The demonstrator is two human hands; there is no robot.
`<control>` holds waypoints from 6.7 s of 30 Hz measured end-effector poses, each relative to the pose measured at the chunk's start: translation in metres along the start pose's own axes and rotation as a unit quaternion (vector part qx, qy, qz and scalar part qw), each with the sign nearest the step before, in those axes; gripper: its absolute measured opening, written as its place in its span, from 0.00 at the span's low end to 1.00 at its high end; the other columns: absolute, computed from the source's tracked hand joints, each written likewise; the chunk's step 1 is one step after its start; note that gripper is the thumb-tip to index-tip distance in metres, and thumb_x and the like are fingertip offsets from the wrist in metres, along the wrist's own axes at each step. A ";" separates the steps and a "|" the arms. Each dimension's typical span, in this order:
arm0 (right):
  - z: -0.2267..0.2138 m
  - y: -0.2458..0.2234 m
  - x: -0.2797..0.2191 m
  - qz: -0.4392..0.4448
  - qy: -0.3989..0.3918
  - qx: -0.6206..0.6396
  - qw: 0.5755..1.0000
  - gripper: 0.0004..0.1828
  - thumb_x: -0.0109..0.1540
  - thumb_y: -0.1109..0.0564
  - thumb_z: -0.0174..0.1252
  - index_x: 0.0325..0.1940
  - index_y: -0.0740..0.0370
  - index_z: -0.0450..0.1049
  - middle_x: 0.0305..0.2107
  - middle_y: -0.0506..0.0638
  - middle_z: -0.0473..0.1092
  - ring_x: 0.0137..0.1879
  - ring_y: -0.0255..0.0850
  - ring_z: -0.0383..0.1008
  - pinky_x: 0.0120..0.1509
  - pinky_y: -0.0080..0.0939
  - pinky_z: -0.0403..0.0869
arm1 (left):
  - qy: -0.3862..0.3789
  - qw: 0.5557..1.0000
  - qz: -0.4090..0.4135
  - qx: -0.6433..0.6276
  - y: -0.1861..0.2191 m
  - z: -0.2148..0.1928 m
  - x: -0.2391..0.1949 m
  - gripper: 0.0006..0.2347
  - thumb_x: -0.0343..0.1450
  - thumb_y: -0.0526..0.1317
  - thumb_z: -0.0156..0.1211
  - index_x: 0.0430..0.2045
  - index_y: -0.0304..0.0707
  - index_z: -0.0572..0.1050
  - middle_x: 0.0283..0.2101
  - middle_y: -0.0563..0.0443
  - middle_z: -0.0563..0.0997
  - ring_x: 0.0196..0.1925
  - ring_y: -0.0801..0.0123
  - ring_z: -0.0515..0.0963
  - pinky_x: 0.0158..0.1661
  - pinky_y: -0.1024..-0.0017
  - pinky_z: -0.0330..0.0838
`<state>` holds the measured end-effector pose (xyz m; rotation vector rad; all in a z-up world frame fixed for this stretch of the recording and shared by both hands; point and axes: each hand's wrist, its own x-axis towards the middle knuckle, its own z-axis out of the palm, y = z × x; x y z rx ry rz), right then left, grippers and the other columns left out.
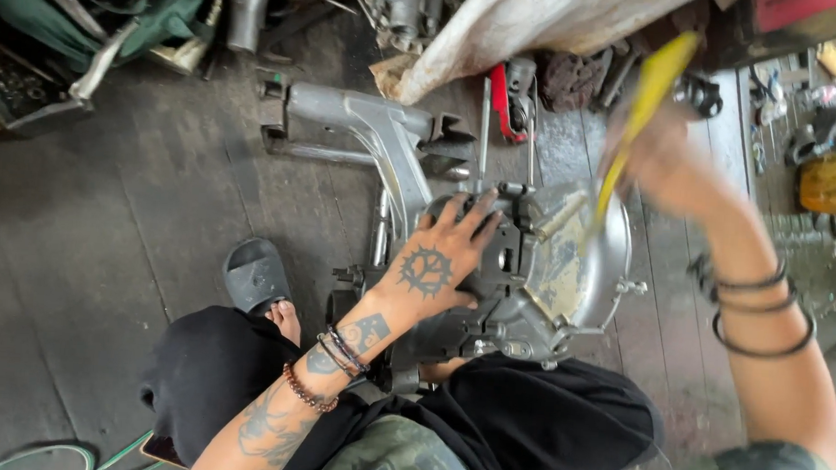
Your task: Cleaning a motorcycle engine casing using a brush and cleaning solution.
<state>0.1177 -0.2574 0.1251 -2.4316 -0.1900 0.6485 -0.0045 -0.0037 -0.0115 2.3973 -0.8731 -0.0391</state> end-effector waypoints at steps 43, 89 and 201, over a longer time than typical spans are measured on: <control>0.326 0.061 -0.107 0.083 0.778 0.110 0.612 0.09 0.74 0.60 0.42 0.48 0.67 0.67 0.44 0.57 0.65 0.53 0.50 0.66 0.71 0.47 0.61 | -0.070 0.965 -0.211 0.139 -0.274 0.095 0.068 0.30 0.73 0.65 0.51 0.58 0.38 0.68 0.61 0.41 0.74 0.64 0.52 0.70 0.63 0.40 0.58; 0.232 0.088 -0.050 -0.234 0.646 0.159 0.709 0.15 0.71 0.53 0.52 0.35 0.64 0.62 0.25 0.52 0.57 0.30 0.40 0.59 0.46 0.45 0.67 | -0.299 0.829 -0.472 0.015 -0.291 0.023 -0.111 0.45 0.56 0.55 0.80 0.66 0.38 0.63 0.70 0.28 0.63 0.69 0.35 0.66 0.59 0.36 0.68; 0.155 0.007 -0.114 -0.379 0.419 -0.051 0.824 0.06 0.57 0.61 0.69 0.27 0.63 0.78 0.21 0.56 0.73 0.20 0.53 0.71 0.28 0.47 0.73 | 0.242 0.820 -0.009 -0.518 -0.037 0.006 0.034 0.15 0.79 0.40 0.55 0.58 0.31 0.74 0.56 0.36 0.78 0.62 0.44 0.76 0.60 0.48 0.71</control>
